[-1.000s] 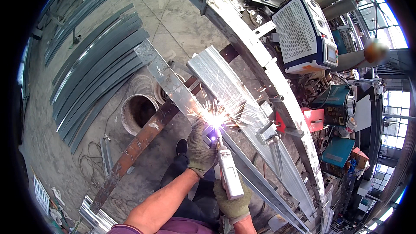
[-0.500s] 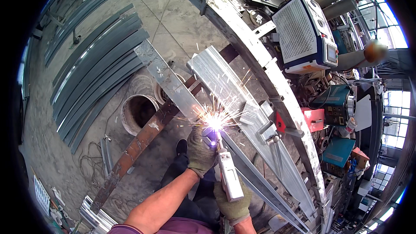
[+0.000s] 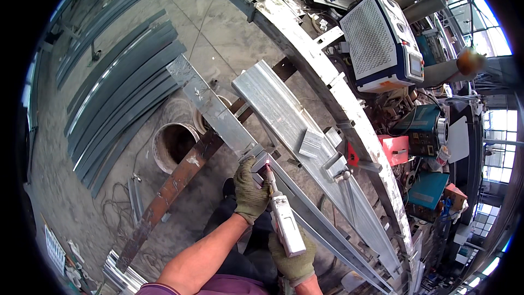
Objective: The person welds metal frame components using a handheld welding torch, repeatedly aligning and joining metal pieces on a workbench. The person also uses a hammer to adjust alignment between welds.
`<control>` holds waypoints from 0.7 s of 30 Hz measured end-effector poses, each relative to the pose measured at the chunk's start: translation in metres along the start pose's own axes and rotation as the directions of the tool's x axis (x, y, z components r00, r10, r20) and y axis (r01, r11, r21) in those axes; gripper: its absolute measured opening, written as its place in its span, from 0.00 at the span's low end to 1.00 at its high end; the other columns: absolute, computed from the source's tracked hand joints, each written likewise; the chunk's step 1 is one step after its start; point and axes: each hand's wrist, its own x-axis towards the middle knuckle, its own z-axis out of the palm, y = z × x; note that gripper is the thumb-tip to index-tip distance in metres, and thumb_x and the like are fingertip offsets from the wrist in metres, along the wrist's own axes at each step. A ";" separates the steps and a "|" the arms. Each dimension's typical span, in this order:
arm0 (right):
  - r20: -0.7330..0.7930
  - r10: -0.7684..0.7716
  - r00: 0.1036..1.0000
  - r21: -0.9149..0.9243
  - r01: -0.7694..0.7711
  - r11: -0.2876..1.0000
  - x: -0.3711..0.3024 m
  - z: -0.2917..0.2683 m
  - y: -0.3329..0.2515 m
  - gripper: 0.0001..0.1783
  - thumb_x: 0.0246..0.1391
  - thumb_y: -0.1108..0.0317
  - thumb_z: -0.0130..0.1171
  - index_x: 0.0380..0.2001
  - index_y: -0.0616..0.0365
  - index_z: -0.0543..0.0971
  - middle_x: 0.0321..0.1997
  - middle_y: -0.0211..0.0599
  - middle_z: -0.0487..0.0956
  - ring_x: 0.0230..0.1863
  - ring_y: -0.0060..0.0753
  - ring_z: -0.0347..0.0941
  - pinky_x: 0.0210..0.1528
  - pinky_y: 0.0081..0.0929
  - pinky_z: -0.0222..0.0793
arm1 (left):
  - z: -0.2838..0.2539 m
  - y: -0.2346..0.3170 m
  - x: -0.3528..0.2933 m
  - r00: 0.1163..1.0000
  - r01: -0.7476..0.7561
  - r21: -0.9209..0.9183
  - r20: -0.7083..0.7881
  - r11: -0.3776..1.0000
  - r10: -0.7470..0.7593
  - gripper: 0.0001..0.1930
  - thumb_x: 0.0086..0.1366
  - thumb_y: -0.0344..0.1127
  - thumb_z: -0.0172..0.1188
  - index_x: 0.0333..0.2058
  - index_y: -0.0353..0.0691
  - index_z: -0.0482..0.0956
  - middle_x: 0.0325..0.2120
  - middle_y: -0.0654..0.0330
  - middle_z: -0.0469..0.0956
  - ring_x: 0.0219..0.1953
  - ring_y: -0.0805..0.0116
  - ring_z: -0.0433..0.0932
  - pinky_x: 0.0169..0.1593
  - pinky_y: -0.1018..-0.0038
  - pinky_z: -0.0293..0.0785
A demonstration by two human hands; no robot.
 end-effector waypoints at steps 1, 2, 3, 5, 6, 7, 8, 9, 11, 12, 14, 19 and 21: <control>-0.017 0.011 1.000 0.025 -0.010 1.000 -0.002 0.000 0.001 0.21 0.55 0.65 0.74 0.51 0.57 0.85 0.44 0.47 0.87 0.44 0.52 0.87 0.47 0.40 0.83 | -0.001 0.001 0.000 1.000 0.003 -0.002 0.002 1.000 -0.003 0.40 0.62 0.42 0.71 0.69 0.32 0.66 0.62 0.42 0.73 0.65 0.41 0.71 0.71 0.49 0.59; -0.034 0.022 0.999 0.050 -0.020 0.999 -0.005 -0.001 0.002 0.21 0.54 0.65 0.74 0.51 0.57 0.85 0.44 0.46 0.87 0.44 0.51 0.87 0.47 0.40 0.82 | -0.001 0.002 -0.001 1.000 0.007 -0.005 0.004 1.000 -0.007 0.40 0.62 0.42 0.71 0.69 0.32 0.66 0.62 0.42 0.73 0.65 0.41 0.71 0.71 0.49 0.59; -0.050 0.034 0.998 0.074 -0.030 0.997 -0.007 -0.003 0.003 0.21 0.53 0.66 0.75 0.50 0.58 0.85 0.43 0.46 0.87 0.43 0.51 0.87 0.47 0.39 0.82 | -0.002 0.002 -0.001 1.000 0.010 -0.007 0.006 1.000 -0.010 0.40 0.62 0.43 0.71 0.69 0.32 0.66 0.62 0.42 0.73 0.65 0.41 0.71 0.71 0.49 0.59; -0.088 0.030 0.996 0.101 -0.021 0.995 -0.013 -0.010 0.008 0.18 0.55 0.70 0.74 0.49 0.59 0.85 0.39 0.36 0.86 0.39 0.36 0.84 0.44 0.33 0.80 | -0.001 0.002 0.000 1.000 0.012 0.003 0.005 1.000 -0.012 0.41 0.62 0.43 0.72 0.69 0.33 0.65 0.62 0.42 0.73 0.65 0.40 0.71 0.72 0.48 0.59; -0.107 0.028 0.994 0.114 -0.016 0.993 -0.014 -0.015 0.010 0.17 0.56 0.73 0.74 0.49 0.60 0.85 0.37 0.32 0.85 0.37 0.28 0.82 0.43 0.30 0.79 | -0.001 0.002 0.000 1.000 0.013 0.008 0.003 1.000 -0.013 0.42 0.62 0.43 0.72 0.70 0.33 0.65 0.62 0.42 0.73 0.65 0.40 0.71 0.72 0.48 0.59; -0.100 -0.026 0.995 0.061 0.032 0.998 -0.013 -0.027 0.008 0.18 0.56 0.73 0.74 0.50 0.61 0.85 0.39 0.32 0.85 0.38 0.28 0.82 0.43 0.29 0.79 | -0.001 0.003 0.000 1.000 0.012 0.004 0.011 1.000 -0.012 0.42 0.62 0.44 0.72 0.70 0.33 0.64 0.62 0.41 0.73 0.65 0.40 0.71 0.72 0.48 0.59; -0.107 0.038 0.994 0.121 -0.025 0.992 -0.014 -0.036 0.005 0.18 0.54 0.73 0.74 0.48 0.61 0.85 0.38 0.37 0.86 0.39 0.33 0.85 0.44 0.30 0.80 | -0.001 0.004 0.000 1.000 0.012 0.000 0.017 1.000 -0.012 0.43 0.61 0.44 0.72 0.70 0.33 0.64 0.63 0.41 0.73 0.65 0.40 0.70 0.72 0.48 0.59; -0.109 0.102 0.989 0.181 -0.081 0.980 -0.016 -0.044 0.005 0.18 0.51 0.72 0.74 0.47 0.61 0.85 0.38 0.41 0.87 0.40 0.38 0.87 0.45 0.31 0.81 | -0.001 0.005 0.000 1.000 0.012 -0.005 0.023 1.000 -0.012 0.44 0.61 0.44 0.73 0.71 0.33 0.63 0.63 0.41 0.72 0.65 0.40 0.70 0.72 0.48 0.59; -0.067 0.085 0.994 0.137 -0.075 0.988 -0.025 -0.060 0.027 0.15 0.57 0.74 0.72 0.47 0.61 0.83 0.36 0.30 0.82 0.35 0.25 0.79 0.37 0.29 0.76 | -0.001 0.007 0.001 0.999 0.030 -0.012 0.018 0.999 -0.030 0.44 0.61 0.44 0.73 0.71 0.33 0.62 0.63 0.41 0.72 0.66 0.39 0.70 0.72 0.48 0.59; -0.043 0.157 0.987 0.160 -0.148 0.976 -0.027 -0.069 0.030 0.15 0.56 0.75 0.72 0.47 0.61 0.83 0.34 0.30 0.81 0.34 0.25 0.78 0.36 0.29 0.76 | -0.001 0.008 0.001 0.999 0.041 -0.013 0.015 0.999 -0.041 0.45 0.61 0.43 0.73 0.71 0.33 0.62 0.63 0.41 0.72 0.66 0.39 0.70 0.72 0.48 0.59; -0.010 0.252 0.968 0.151 -0.247 0.957 -0.029 -0.086 0.029 0.12 0.56 0.75 0.71 0.44 0.61 0.83 0.32 0.28 0.80 0.33 0.24 0.77 0.35 0.29 0.74 | -0.001 0.010 0.000 0.999 0.053 -0.021 -0.007 0.998 -0.053 0.45 0.61 0.43 0.74 0.72 0.33 0.61 0.63 0.41 0.72 0.66 0.39 0.70 0.71 0.48 0.60; 0.017 0.232 0.972 0.107 -0.233 0.967 -0.026 -0.115 0.055 0.10 0.56 0.74 0.71 0.41 0.60 0.84 0.32 0.27 0.81 0.34 0.23 0.78 0.37 0.30 0.75 | 0.001 0.018 -0.008 0.989 0.095 0.025 -0.116 0.995 -0.091 0.48 0.60 0.44 0.78 0.73 0.33 0.61 0.65 0.40 0.72 0.66 0.41 0.71 0.71 0.52 0.65; 0.072 0.200 0.977 0.126 -0.208 0.970 -0.017 -0.127 0.070 0.10 0.56 0.74 0.71 0.42 0.60 0.84 0.32 0.27 0.81 0.34 0.23 0.78 0.37 0.30 0.75 | 0.005 0.022 -0.014 0.976 0.151 0.012 -0.164 0.989 -0.147 0.50 0.59 0.43 0.79 0.73 0.32 0.60 0.66 0.39 0.72 0.66 0.40 0.72 0.71 0.53 0.66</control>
